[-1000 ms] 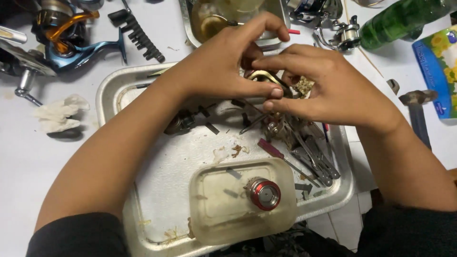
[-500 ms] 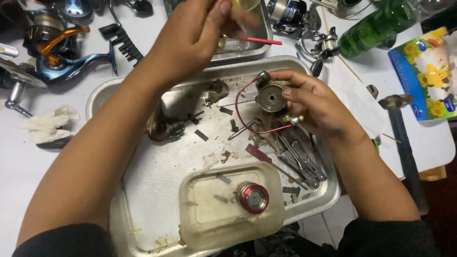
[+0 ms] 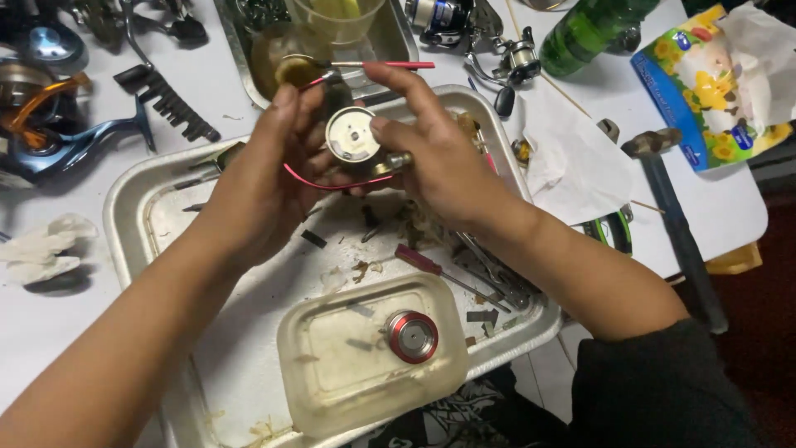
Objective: The person cleans the inside of a fishing reel spool using a small brush dipped in a liquid solvent. They then wipe the spool with a cloth to remove residue and debris. The task is performed over a metal tray containing other disassembled reel parts and tools.
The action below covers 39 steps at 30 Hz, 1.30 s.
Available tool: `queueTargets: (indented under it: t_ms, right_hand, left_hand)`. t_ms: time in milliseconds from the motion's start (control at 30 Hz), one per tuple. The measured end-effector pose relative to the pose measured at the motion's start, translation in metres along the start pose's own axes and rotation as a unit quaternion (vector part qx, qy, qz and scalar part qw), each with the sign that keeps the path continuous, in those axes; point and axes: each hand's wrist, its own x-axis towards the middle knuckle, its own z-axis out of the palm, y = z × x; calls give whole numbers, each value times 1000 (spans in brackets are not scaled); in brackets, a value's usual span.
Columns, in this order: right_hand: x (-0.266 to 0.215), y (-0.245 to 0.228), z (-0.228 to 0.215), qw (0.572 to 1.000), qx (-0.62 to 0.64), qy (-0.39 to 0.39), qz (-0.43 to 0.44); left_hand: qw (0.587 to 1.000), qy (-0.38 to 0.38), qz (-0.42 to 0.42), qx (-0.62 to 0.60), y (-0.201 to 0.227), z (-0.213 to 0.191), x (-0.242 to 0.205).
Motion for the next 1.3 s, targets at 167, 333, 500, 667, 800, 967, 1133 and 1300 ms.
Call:
queueTargets:
  t_ms: [167,333,500,667,800,967,1133,1300]
  right_hand:
    - [-9,-37,6,927,-365,-35,-80]
    - [-15,-39,-45,813,-514,-19,-273]
    - [-42,-17,-67,745,-629,-127,-182]
    - [-50,-2,-73,650,-723,-146,-182]
    - [-41,21,-78,626,-731,-151,-224]
    - [-40,12,-85,759,-613,-157,-152]
    - [-52,-17,-80,883,-464,-20,-67]
    - [-50,-18,-62,828,-483,83,-273]
  left_hand:
    - [991,100,-4,-92,1,2,-8]
    - [990,99,8,-100,2,-9,-11]
    - [992,90,0,-85,-1,-12,-11]
    - [996,61,2,-62,-9,-11,-6]
    - [998,22,7,-56,-7,-8,-4]
    - [1000,-2,18,-25,-10,2,4]
    - [998,-40,2,-50,-17,11,13]
    - [995,-39,-13,-94,-29,10,14]
